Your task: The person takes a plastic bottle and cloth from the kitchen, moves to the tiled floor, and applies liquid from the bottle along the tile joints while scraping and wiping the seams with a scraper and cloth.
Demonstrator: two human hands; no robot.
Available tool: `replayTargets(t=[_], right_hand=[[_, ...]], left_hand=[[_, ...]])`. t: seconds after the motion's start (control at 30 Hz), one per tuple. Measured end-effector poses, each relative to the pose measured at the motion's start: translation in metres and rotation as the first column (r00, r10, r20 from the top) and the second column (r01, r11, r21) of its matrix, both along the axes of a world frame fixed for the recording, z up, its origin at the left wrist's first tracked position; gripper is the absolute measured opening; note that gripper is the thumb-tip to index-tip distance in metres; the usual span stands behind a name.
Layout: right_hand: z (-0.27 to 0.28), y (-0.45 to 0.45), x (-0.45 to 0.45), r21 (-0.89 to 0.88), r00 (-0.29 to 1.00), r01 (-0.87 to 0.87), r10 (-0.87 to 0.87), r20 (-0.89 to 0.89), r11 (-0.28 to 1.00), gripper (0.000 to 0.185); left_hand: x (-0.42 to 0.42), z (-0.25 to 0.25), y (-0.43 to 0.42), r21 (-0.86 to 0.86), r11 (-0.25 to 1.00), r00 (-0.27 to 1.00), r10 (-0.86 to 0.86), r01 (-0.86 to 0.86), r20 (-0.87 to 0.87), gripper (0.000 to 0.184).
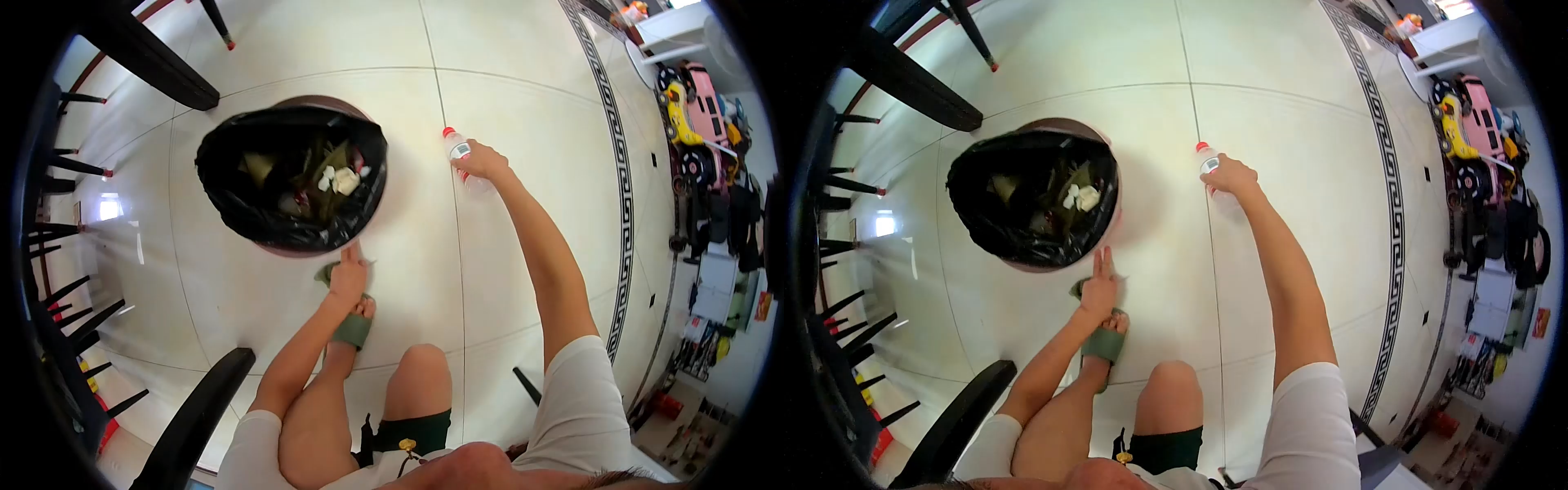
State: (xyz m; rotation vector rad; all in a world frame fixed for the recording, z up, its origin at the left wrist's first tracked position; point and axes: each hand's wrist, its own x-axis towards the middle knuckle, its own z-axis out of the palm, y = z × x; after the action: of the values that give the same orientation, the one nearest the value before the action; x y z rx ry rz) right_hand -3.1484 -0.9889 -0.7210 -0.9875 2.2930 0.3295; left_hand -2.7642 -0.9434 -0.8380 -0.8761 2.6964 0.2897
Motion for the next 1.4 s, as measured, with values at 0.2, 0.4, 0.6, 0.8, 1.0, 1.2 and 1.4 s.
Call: replayTargets(t=[0.2, 0.4, 0.6, 0.8, 1.0, 1.2, 1.4], right_hand=[[0.013, 0.105, 0.046, 0.032, 0.997, -0.005, 0.003, 0.082, 0.999, 0.07], [0.025, 0.199, 0.096, 0.139, 0.989, 0.028, -0.047, 0.139, 0.99, 0.078], [0.025, 0.289, 0.144, 0.183, 0.976, 0.067, -0.103, 0.193, 0.981, 0.081], [0.026, 0.371, 0.198, 0.176, 0.966, 0.136, -0.17, 0.197, 0.975, 0.081], [0.039, 0.425, 0.234, 0.251, 0.918, 0.256, -0.316, 0.239, 0.933, 0.081], [0.036, 0.459, 0.262, 0.184, 0.879, 0.365, -0.403, 0.254, 0.913, 0.08], [0.031, 0.478, 0.285, 0.109, 0.843, 0.476, -0.488, 0.227, 0.873, 0.08]], left_hand=[[-0.006, 0.004, -0.003, -0.088, 0.995, 0.999, -0.041, 0.043, 0.026, 0.016], [-0.008, 0.003, -0.003, -0.132, 0.99, 0.998, -0.057, 0.054, -0.02, 0.012], [-0.008, 0.004, -0.006, -0.132, 0.989, 0.995, -0.08, 0.072, -0.057, 0.014], [-0.006, 0.001, -0.01, -0.138, 0.984, 0.992, -0.12, 0.115, -0.027, 0.013], [-0.005, 0.002, -0.009, -0.114, 0.986, 0.992, -0.122, 0.122, 0.011, 0.014], [-0.007, 0.01, -0.011, -0.11, 0.977, 0.983, -0.176, 0.18, 0.051, 0.016], [-0.004, 0.003, -0.016, -0.103, 0.975, 0.98, -0.193, 0.198, 0.058, 0.017]])
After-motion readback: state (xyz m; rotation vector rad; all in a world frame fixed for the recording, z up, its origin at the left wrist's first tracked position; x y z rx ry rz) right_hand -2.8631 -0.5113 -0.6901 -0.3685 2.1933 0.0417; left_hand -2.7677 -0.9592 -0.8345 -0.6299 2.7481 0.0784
